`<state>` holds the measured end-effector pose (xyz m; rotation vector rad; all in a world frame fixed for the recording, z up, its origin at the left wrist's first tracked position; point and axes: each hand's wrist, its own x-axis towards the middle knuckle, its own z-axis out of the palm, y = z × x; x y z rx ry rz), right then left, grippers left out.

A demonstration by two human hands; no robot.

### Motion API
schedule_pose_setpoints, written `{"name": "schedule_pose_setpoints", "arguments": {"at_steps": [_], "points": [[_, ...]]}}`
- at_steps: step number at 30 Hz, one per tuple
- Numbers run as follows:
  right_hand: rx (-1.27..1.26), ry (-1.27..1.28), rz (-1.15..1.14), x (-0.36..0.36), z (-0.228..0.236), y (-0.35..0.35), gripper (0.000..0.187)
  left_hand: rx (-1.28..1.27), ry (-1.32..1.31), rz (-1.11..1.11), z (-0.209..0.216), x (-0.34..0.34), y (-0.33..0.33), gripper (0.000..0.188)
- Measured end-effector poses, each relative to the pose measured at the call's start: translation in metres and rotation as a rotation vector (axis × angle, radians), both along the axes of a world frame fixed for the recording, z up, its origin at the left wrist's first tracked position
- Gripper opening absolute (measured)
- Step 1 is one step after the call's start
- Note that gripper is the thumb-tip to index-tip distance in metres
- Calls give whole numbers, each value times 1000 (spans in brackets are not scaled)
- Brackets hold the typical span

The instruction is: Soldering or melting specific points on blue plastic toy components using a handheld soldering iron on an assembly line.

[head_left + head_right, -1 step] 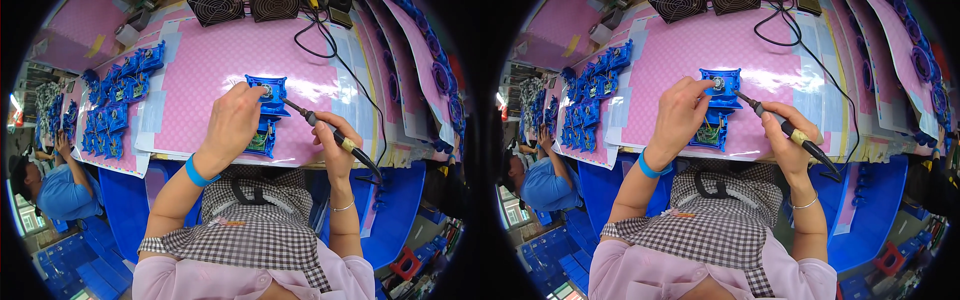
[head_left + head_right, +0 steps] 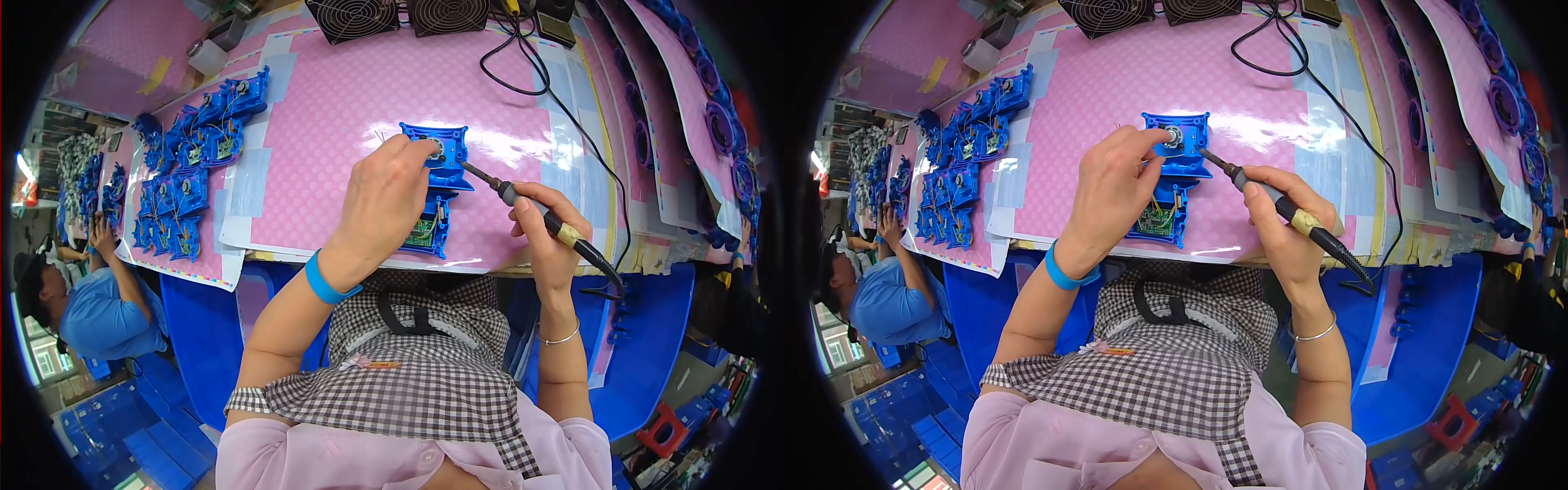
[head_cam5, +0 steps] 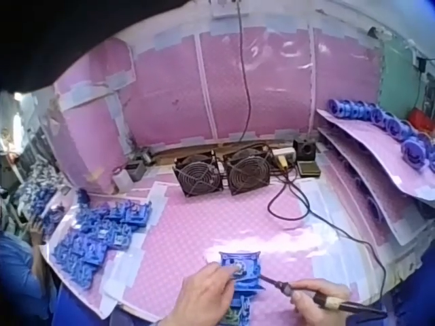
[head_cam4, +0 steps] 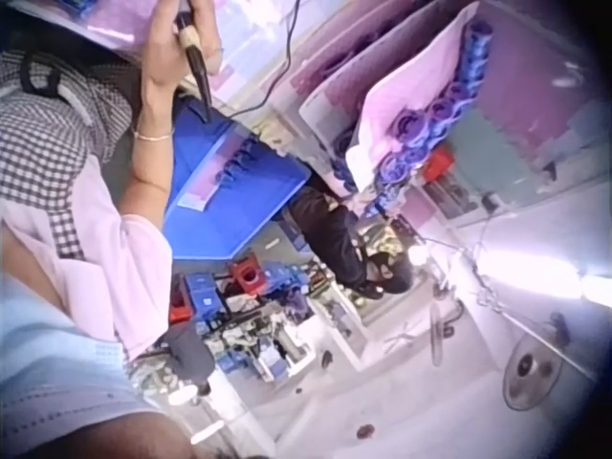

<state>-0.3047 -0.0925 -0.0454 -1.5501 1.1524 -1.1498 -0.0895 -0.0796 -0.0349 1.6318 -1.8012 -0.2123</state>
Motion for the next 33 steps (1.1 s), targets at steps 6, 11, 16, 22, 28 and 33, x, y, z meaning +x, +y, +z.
{"name": "schedule_pose_setpoints", "arguments": {"at_steps": [6,11,16,22,28,33], "points": [[10,31,18,1,-4,-2,19,-27,7,-33,-9,-7,-13,21],[-1,26,26,1,-7,-3,18,-11,23,-36,-13,-8,-14,20],[0,16,44,0,-8,-3,18,18,-2,-11,-14,-13,-16,20],[-13,33,48,-2,-5,-2,19,-116,120,146,6,21,5,11],[40,-5,40,-1,-2,-3,19,22,298,300,-8,32,11,12],[-13,25,8,-2,-3,0,19,-73,138,286,-11,26,17,11]]}}
